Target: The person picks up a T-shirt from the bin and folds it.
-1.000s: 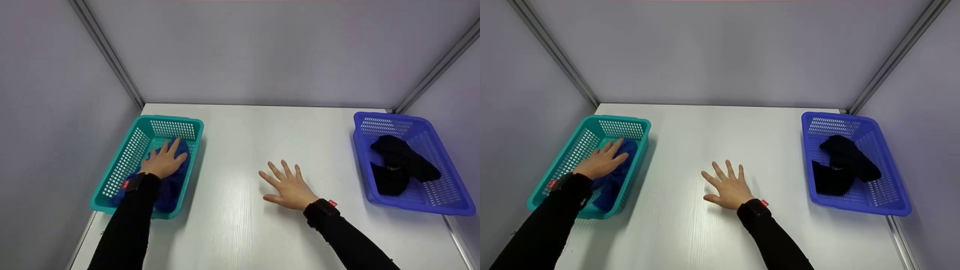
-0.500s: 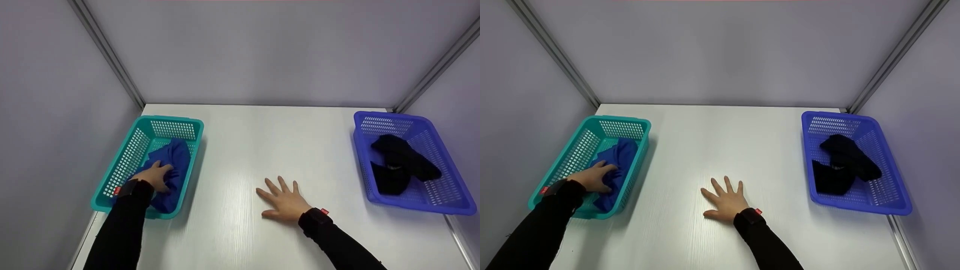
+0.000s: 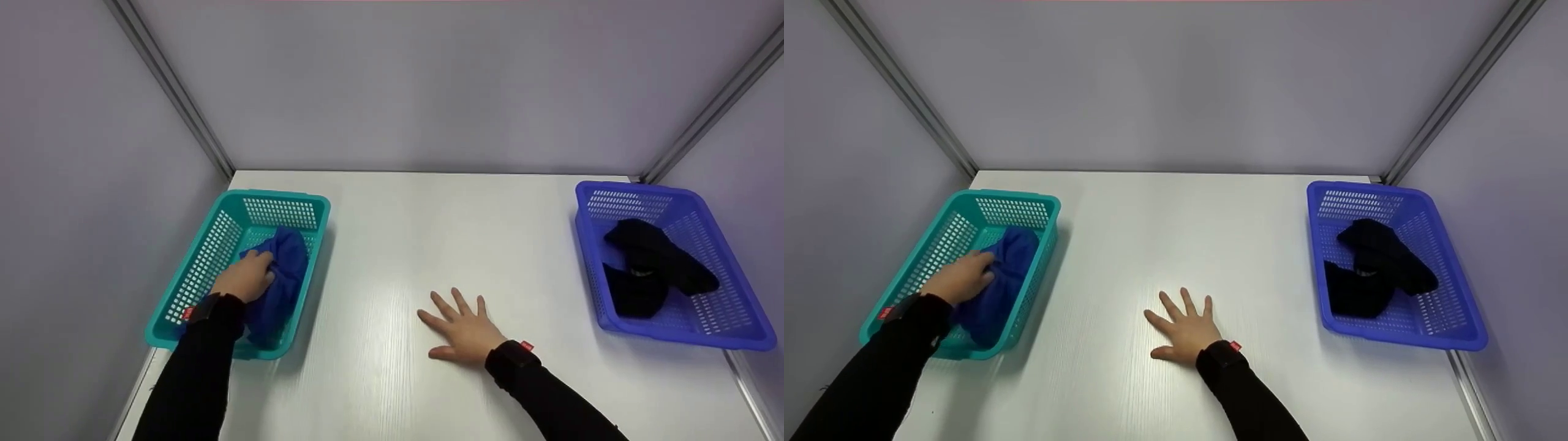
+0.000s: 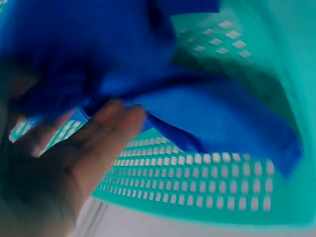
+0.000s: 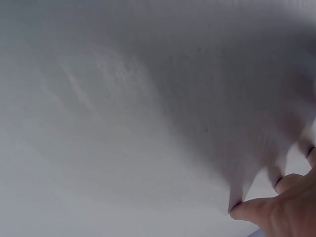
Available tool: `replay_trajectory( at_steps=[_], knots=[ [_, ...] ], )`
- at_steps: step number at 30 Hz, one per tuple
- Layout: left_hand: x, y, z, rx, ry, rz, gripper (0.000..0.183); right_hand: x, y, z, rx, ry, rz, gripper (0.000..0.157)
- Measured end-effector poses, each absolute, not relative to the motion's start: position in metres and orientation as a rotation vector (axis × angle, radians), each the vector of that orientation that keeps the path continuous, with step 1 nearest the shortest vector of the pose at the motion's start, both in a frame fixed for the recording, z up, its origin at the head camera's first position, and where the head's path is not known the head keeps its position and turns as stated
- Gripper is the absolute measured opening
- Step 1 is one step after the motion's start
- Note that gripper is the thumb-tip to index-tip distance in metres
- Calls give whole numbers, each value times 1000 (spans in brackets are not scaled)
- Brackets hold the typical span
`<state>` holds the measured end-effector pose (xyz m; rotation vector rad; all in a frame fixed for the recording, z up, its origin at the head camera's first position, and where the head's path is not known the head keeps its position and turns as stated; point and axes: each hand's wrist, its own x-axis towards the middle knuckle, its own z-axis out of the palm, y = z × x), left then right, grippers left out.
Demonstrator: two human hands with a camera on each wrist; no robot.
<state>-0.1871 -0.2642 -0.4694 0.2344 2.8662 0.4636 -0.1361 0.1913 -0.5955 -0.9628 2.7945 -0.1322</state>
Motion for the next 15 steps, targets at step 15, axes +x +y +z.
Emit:
replay_trajectory(
  at_steps=[15],
  knots=[
    [-233,-215,-315,-191,2835,2290,20,-134,192,-593,-959,2772,-178,79]
  ],
)
